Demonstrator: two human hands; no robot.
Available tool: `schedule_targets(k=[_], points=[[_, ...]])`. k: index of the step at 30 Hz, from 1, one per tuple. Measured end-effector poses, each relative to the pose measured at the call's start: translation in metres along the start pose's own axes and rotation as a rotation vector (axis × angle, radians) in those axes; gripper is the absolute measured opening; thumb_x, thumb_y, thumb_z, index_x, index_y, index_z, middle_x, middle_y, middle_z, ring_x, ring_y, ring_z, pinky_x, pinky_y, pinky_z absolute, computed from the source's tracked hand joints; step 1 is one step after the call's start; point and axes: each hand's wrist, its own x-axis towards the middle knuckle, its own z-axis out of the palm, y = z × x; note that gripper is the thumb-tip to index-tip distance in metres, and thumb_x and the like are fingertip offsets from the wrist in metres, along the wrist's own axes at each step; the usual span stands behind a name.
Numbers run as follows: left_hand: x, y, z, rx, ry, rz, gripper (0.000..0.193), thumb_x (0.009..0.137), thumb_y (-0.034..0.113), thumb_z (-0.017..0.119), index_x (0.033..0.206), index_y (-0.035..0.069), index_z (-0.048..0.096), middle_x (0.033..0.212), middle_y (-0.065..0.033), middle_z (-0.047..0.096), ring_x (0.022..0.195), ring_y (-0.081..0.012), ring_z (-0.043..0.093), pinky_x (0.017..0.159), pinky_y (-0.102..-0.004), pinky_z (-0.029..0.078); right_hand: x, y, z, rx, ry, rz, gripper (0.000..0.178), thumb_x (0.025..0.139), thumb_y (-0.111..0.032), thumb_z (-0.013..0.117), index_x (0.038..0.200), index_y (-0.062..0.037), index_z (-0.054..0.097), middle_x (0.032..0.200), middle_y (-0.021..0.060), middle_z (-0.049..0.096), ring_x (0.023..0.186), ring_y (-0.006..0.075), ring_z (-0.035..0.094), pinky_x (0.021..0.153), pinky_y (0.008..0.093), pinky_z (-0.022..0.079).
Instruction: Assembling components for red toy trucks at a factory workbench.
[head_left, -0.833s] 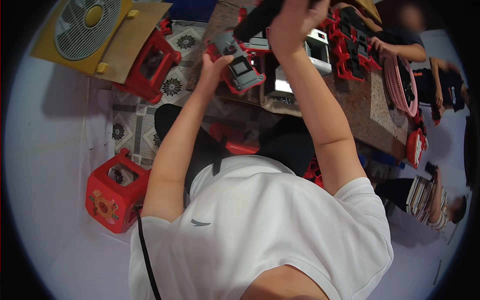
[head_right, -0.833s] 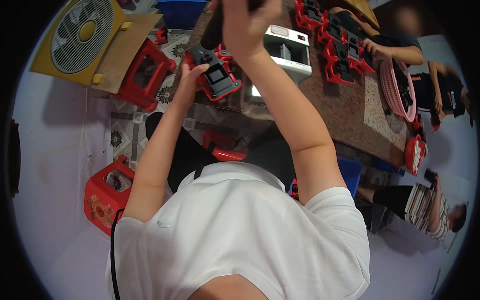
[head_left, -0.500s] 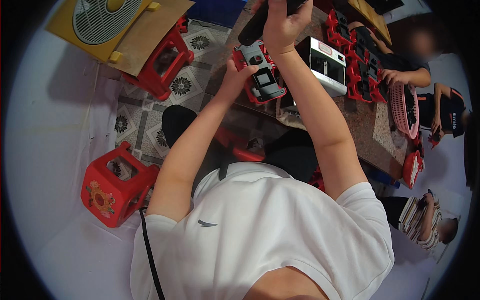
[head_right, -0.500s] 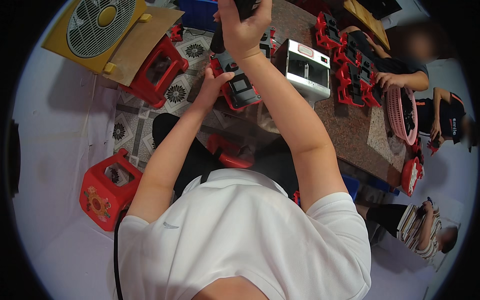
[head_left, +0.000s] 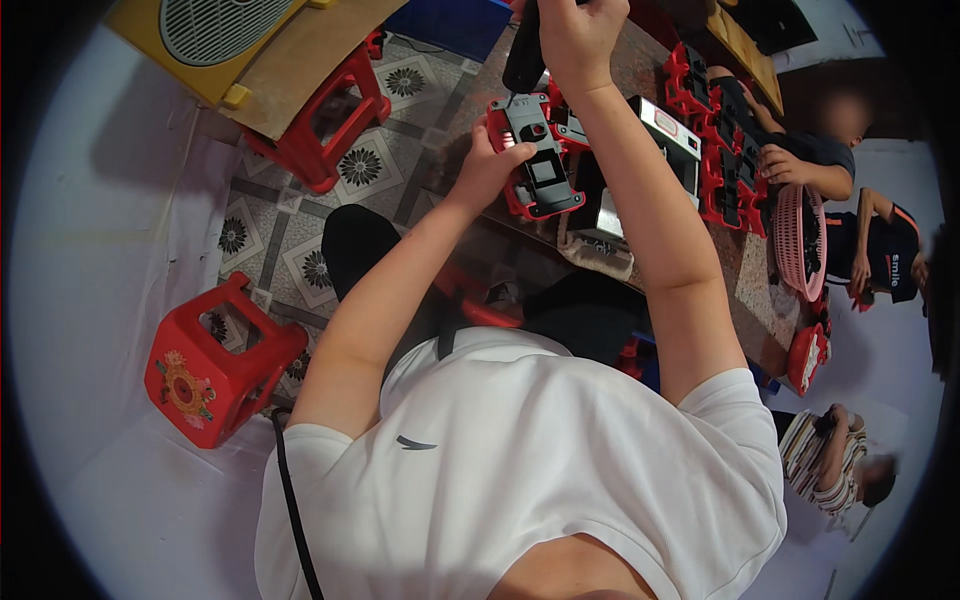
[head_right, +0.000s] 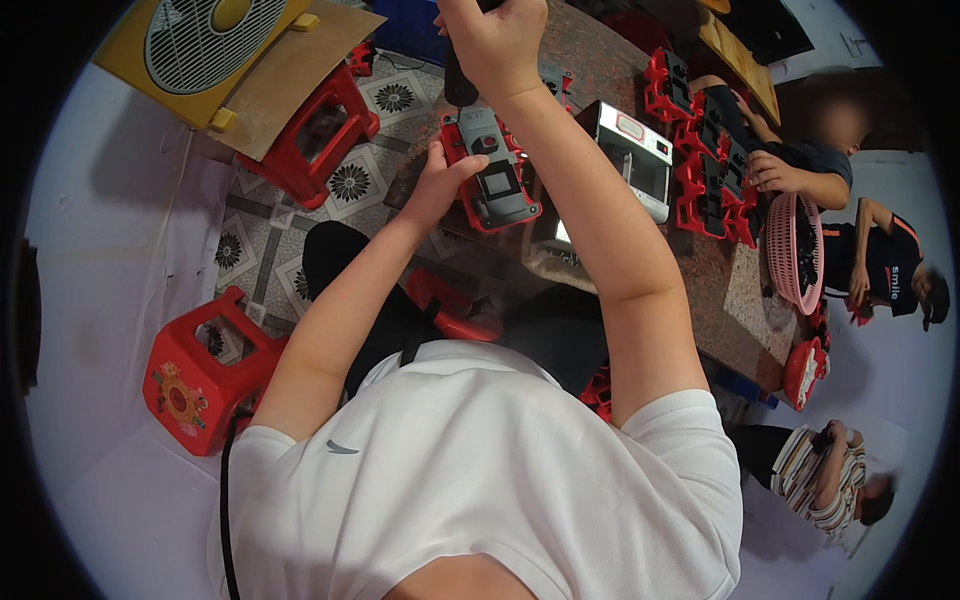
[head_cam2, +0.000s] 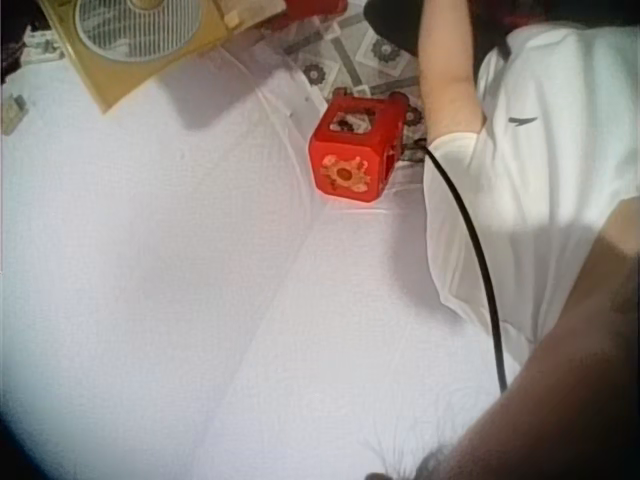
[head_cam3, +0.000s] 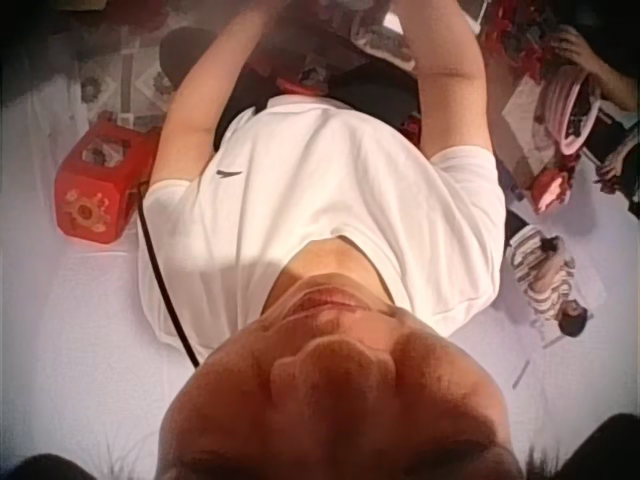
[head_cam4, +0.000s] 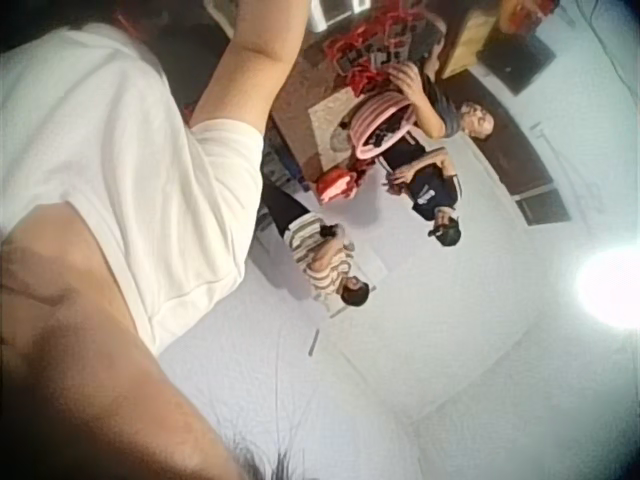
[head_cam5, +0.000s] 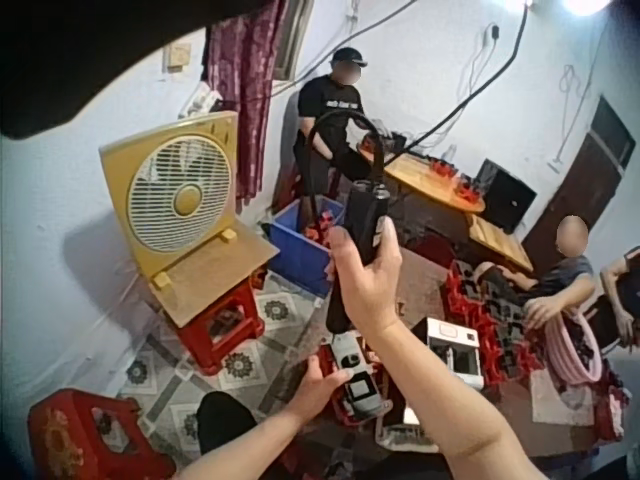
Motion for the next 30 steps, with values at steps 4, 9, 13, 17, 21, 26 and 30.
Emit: schedule_targets(k=[4,9,13,17,21,26,30], points=[[0.000,0.000,0.001,0.005,0.001,-0.017,0.077,0.077,0.018,0.069,0.136,0.002,0.022,0.122,-0.0137,0.050,0.113,-0.0205,0.052,0.097,-0.0347,0.042,0.006,0.007,0.004,-0.043,-0.063,-0.030,0.026,0.092,-0.026,0.064,0.094,-0.0050,0.049,0.069,0.0004,0.054,0.055,0.0070,0.050,0.047,0.0227,0.040],[0.001,-0.005,-0.002,-0.030,-0.015,0.020,0.078,0.077,0.019,0.071,0.136,0.001,0.022,0.122,-0.0134,0.051,0.111,-0.0200,0.053,0.095,-0.0338,0.044,0.009,0.010,0.012,-0.069,-0.067,0.050,0.029,0.091,-0.030,0.065,0.091,-0.0054,0.048,0.066,0.0000,0.053,0.053,0.0075,0.049,0.047,0.0228,0.040],[0.001,-0.005,-0.003,-0.010,-0.010,0.008,0.079,0.077,0.020,0.071,0.136,0.001,0.022,0.122,-0.0135,0.052,0.110,-0.0193,0.054,0.094,-0.0335,0.044,0.011,0.008,0.019,-0.090,-0.088,0.085,0.031,0.090,-0.032,0.065,0.091,-0.0054,0.049,0.066,0.0002,0.053,0.053,0.0077,0.050,0.047,0.0230,0.040],[0.002,-0.005,-0.005,0.014,-0.014,0.008,0.080,0.077,0.022,0.071,0.136,0.000,0.021,0.121,-0.0134,0.053,0.109,-0.0181,0.054,0.093,-0.0326,0.045,0.012,0.010,0.025,-0.139,-0.087,0.106,0.033,0.090,-0.034,0.066,0.092,-0.0054,0.049,0.067,0.0007,0.053,0.054,0.0076,0.051,0.047,0.0232,0.040],[0.001,-0.005,-0.005,0.011,-0.016,0.011,0.081,0.077,0.023,0.072,0.136,0.000,0.021,0.120,-0.0132,0.053,0.108,-0.0173,0.054,0.093,-0.0315,0.045,0.012,0.012,0.028,-0.135,-0.114,0.113,0.035,0.089,-0.036,0.066,0.093,-0.0054,0.049,0.068,0.0012,0.054,0.055,0.0078,0.052,0.048,0.0234,0.041],[-0.001,0.001,0.002,-0.028,-0.034,0.009,0.080,0.078,0.020,0.071,0.136,-0.001,0.021,0.121,-0.0133,0.052,0.110,-0.0178,0.054,0.094,-0.0319,0.044,0.014,0.007,0.014,-0.140,-0.112,0.075,0.034,0.090,-0.034,0.065,0.096,-0.0049,0.049,0.069,0.0015,0.054,0.055,0.0084,0.052,0.048,0.0243,0.042],[0.002,-0.007,0.001,-0.014,0.005,0.010,0.080,0.078,0.016,0.072,0.137,-0.002,0.022,0.121,-0.0133,0.052,0.111,-0.0193,0.053,0.096,-0.0339,0.043,0.016,-0.019,-0.027,-0.020,0.015,-0.146,0.030,0.091,-0.028,0.063,0.103,-0.0045,0.048,0.070,0.0028,0.054,0.055,0.0105,0.054,0.049,0.0254,0.044]])
